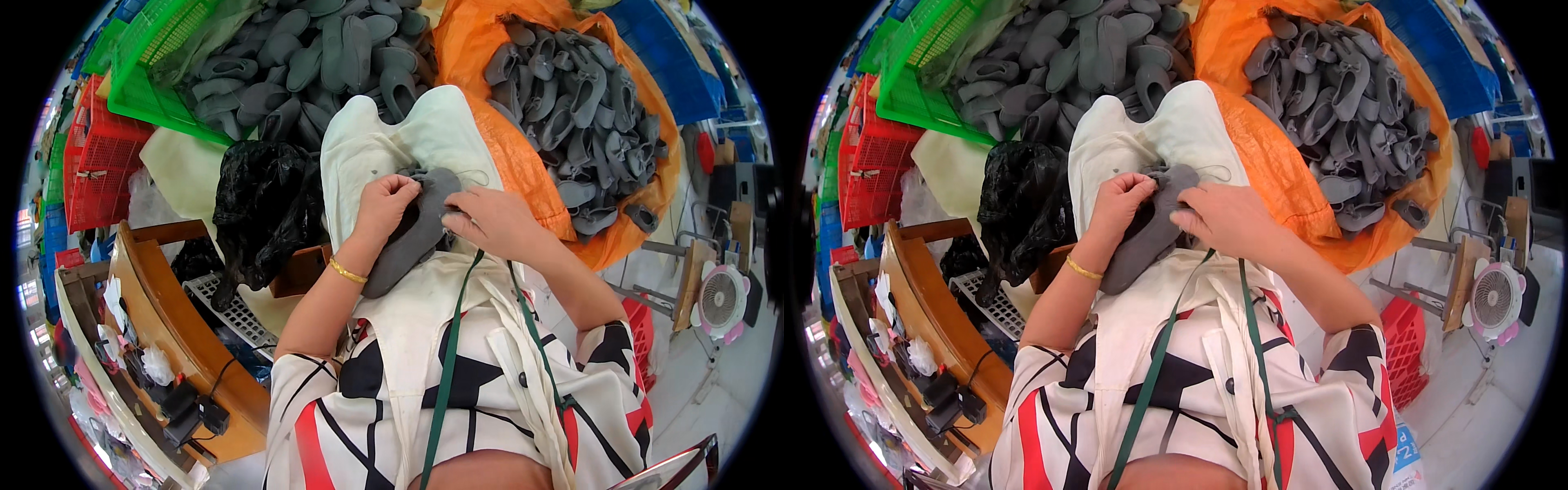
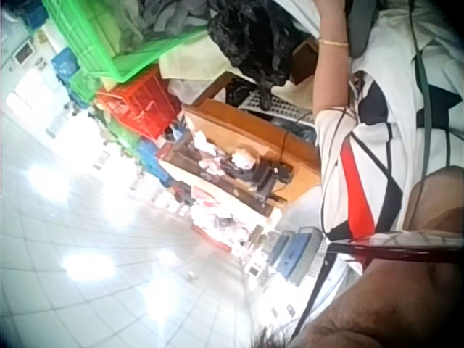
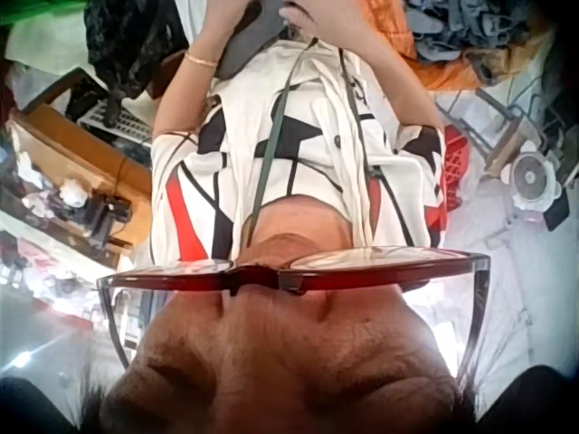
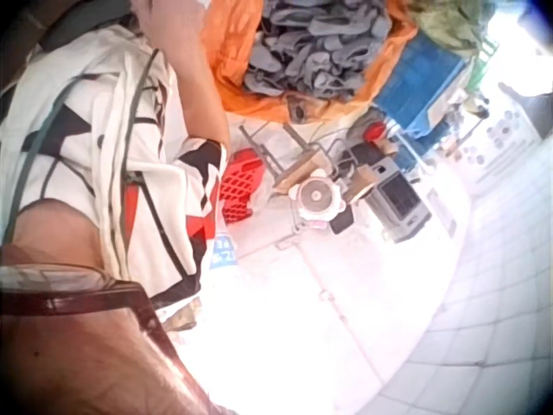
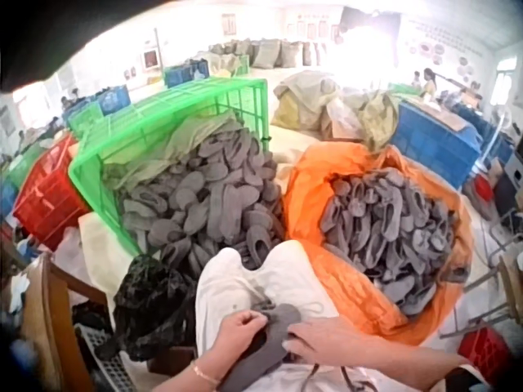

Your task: The person sits cross-legged and sews grey slipper uppers using a needle and thread. They pick up individual slipper parts from a large orange sack, stitch the edges together, and place the finished items into a green basket.

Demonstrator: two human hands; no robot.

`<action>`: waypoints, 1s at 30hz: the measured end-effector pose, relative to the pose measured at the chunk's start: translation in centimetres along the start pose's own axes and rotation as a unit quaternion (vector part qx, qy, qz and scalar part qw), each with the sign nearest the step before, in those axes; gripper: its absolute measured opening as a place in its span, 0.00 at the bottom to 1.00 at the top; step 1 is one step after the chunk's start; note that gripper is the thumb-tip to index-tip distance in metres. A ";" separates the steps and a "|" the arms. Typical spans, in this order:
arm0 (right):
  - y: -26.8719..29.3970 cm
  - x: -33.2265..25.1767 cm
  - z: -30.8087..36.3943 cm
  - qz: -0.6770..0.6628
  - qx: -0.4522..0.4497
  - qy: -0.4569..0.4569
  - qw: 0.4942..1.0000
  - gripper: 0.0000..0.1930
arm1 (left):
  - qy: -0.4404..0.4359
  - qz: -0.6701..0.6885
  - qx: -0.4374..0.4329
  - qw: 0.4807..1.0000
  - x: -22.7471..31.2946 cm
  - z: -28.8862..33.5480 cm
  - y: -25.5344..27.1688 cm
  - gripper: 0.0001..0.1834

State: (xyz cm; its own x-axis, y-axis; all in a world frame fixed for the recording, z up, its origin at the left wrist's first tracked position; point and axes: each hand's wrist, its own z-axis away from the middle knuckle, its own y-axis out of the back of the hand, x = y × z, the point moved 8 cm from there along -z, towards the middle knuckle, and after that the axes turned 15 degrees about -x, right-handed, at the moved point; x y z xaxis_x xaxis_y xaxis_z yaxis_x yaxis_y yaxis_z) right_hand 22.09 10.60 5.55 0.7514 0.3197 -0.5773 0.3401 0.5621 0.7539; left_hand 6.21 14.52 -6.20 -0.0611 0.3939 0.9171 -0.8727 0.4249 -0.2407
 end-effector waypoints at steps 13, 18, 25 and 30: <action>-0.2 0.2 -4.3 0.126 0.027 -0.025 0.991 0.12 | 0.029 0.036 0.010 0.999 -0.3 0.6 -0.1 0.07; -0.1 0.2 -4.5 0.128 0.019 -0.024 0.991 0.12 | 0.024 0.032 0.011 0.999 -0.2 0.5 -0.1 0.07; 0.0 0.1 -4.5 0.128 0.007 -0.034 0.991 0.12 | 0.027 0.034 0.018 0.999 -0.1 0.6 -0.2 0.06; -0.1 0.0 -4.6 0.132 0.002 -0.036 0.991 0.12 | 0.026 0.030 0.026 0.999 -0.2 0.8 -0.1 0.05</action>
State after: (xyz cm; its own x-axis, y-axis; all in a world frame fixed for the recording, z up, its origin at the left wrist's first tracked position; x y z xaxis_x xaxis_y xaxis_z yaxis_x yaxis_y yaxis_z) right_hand 19.49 14.02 3.98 0.8524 0.4005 -0.3361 0.1282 0.4631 0.8770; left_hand 5.89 13.79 -6.12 -0.0902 0.4597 0.8835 -0.8924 0.3564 -0.2766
